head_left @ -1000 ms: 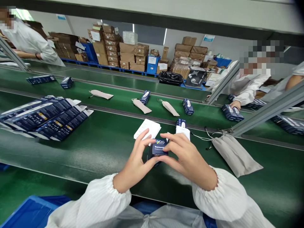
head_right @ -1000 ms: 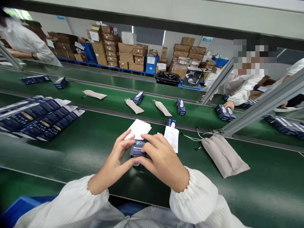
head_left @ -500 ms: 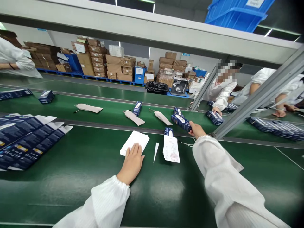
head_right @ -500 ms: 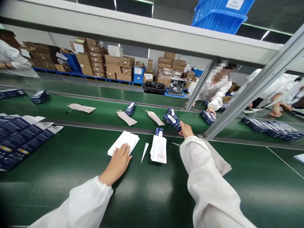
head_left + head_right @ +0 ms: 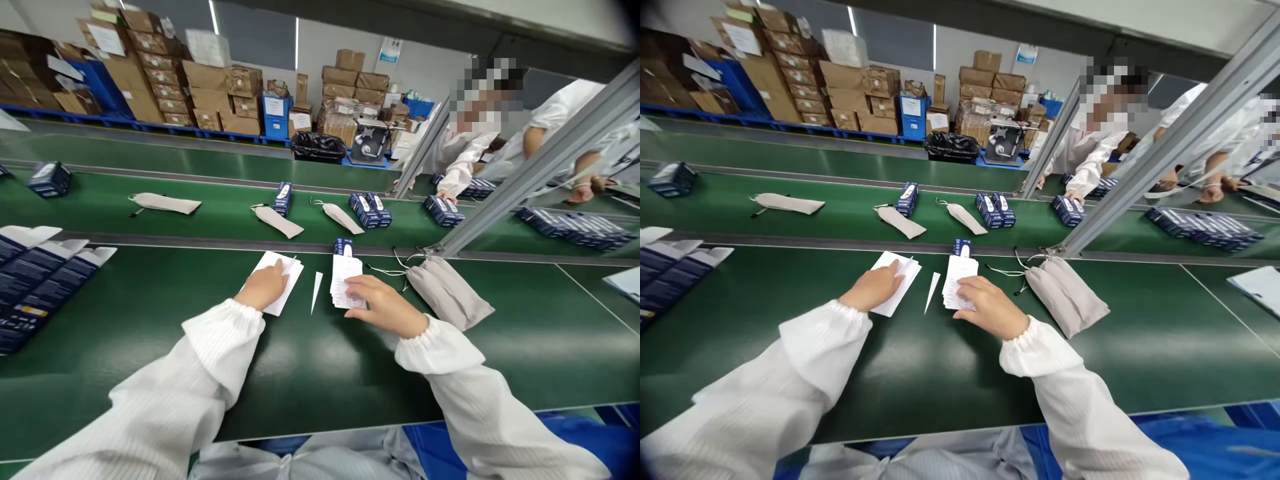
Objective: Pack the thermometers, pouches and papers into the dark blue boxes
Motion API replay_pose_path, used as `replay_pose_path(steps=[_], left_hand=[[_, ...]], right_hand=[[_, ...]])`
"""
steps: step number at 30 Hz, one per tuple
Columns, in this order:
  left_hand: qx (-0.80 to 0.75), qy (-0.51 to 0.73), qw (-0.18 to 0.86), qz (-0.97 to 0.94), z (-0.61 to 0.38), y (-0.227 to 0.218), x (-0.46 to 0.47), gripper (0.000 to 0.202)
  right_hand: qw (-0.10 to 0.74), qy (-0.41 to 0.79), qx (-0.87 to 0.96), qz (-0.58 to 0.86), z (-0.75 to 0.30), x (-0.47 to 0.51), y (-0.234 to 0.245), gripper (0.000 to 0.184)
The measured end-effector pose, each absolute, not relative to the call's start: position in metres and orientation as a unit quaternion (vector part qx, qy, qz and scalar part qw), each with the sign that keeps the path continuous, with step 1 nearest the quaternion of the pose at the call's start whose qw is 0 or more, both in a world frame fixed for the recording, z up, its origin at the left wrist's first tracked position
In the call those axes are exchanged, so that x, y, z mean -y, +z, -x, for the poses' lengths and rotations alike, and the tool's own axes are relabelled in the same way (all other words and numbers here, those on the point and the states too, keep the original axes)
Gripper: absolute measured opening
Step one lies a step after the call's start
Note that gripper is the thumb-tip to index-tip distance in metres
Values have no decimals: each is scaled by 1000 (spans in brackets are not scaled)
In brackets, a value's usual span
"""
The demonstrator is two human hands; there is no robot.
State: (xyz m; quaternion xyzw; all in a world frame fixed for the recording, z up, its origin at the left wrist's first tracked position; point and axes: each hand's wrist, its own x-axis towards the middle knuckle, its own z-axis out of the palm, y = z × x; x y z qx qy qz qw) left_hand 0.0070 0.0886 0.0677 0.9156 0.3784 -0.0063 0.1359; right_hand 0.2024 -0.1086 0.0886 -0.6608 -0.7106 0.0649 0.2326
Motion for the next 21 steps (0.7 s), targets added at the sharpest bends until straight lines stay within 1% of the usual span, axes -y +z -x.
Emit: replay_pose_path(steps=[3, 6, 9, 11, 12, 14, 16, 18, 19, 21], left_hand=[[-379, -18, 155, -912, -11, 68, -94, 52], [-379, 20, 152, -913, 2, 80, -84, 50], [-390, 153, 150, -896, 28, 104, -63, 50], [-408, 258, 193, -854, 44, 118, -46, 48], [-421, 296, 238, -824, 50, 123, -38, 47], [-437, 331, 385, -743, 57, 125, -21, 44], [-427, 329, 563, -626, 55, 118, -5, 41], [-394, 299, 705, -509, 45, 107, 10, 41], [-374, 281, 752, -464, 39, 101, 16, 41], [-334, 262, 808, -409, 24, 93, 24, 43]], right_hand=[[204, 29, 728, 653, -195, 113, 82, 15], [207, 44, 727, 653, -201, 105, 82, 8], [213, 88, 722, 652, -208, 100, 84, 9], [217, 111, 718, 652, -210, 99, 84, 7], [220, 117, 715, 653, -211, 99, 84, 7], [223, 119, 702, 665, -212, 99, 84, 15], [231, 92, 667, 703, -210, 98, 88, 23], [267, 30, 616, 741, -204, 97, 96, 23], [296, -5, 599, 744, -199, 96, 101, 23], [343, -48, 622, 703, -183, 95, 110, 21]])
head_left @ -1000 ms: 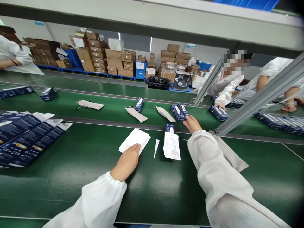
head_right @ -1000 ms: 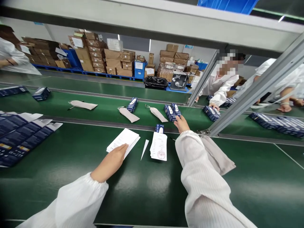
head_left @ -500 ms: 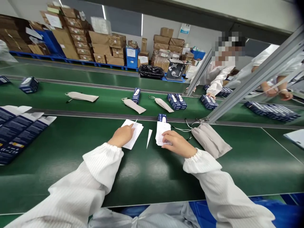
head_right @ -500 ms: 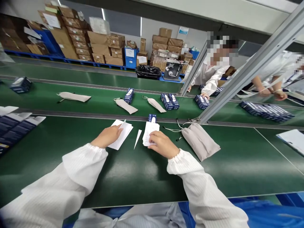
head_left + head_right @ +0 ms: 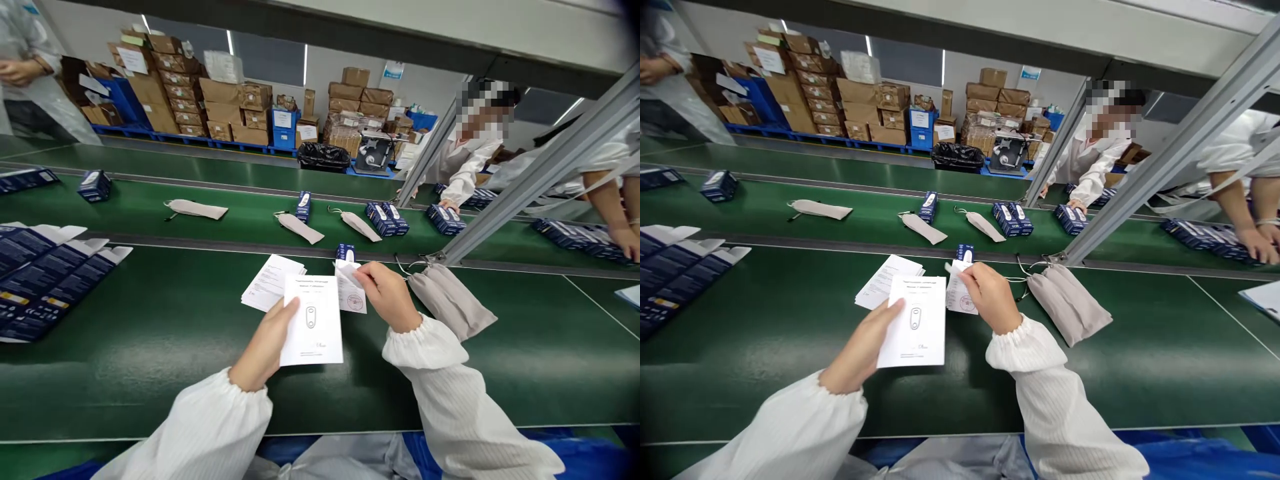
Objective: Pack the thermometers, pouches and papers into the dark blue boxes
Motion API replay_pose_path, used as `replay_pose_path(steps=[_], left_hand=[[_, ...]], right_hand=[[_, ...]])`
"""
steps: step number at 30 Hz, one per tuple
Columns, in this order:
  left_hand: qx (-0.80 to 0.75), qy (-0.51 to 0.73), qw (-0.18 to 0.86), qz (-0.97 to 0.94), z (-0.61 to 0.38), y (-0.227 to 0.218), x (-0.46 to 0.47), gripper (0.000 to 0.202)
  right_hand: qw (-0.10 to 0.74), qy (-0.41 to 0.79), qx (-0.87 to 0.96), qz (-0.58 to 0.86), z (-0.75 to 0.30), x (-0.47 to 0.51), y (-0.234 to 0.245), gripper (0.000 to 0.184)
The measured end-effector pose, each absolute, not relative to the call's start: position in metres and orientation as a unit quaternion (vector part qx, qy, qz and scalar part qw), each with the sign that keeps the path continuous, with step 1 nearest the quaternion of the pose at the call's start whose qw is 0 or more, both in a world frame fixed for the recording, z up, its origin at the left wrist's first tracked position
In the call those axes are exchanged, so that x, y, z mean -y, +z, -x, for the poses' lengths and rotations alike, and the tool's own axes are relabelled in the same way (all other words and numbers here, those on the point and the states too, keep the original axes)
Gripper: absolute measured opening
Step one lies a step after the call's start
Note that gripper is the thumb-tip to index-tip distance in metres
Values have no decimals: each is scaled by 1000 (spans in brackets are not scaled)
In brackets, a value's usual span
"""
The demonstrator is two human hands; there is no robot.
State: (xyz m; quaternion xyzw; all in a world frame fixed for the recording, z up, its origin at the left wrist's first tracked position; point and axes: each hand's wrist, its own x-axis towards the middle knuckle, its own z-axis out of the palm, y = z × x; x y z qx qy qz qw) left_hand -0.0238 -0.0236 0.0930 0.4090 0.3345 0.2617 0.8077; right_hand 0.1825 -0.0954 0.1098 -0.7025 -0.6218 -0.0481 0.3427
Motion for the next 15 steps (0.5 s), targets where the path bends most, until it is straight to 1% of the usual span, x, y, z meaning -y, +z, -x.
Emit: replay_pose_path(steps=[1, 2, 4, 6, 7, 9, 11, 12, 13, 14, 15], left_hand=[[-316, 262, 823, -391, 17, 90, 25, 44], [-301, 269, 833, -378, 10, 88, 26, 45], [-274, 283, 844, -365, 0, 85, 23, 47], [-248, 282, 850, -369, -7, 80, 18, 45], [-241, 277, 852, -374, -9, 77, 14, 44], [-246, 270, 848, -383, -11, 71, 6, 45], [-280, 272, 839, -379, -9, 66, -3, 48], [-300, 273, 835, -372, -8, 64, -8, 50], [-316, 270, 833, -365, -6, 63, -12, 51], [-326, 266, 833, -359, -3, 62, -15, 52], [-330, 263, 834, -356, -1, 62, -18, 53]], right_hand=[[345, -50, 657, 668, -173, 96, 112, 21], [330, -42, 699, 633, -162, 96, 113, 22], [273, -22, 762, 587, -144, 98, 110, 26], [230, -2, 782, 580, -136, 97, 105, 31], [223, 21, 785, 578, -138, 93, 103, 32], [238, 86, 773, 582, -156, 79, 104, 33], [266, 120, 715, 636, -194, 56, 109, 34], [274, 104, 662, 690, -218, 42, 112, 34], [259, 69, 594, 758, -243, 27, 114, 33], [221, 36, 519, 825, -269, 13, 115, 29], [201, 24, 483, 852, -292, 1, 115, 27]])
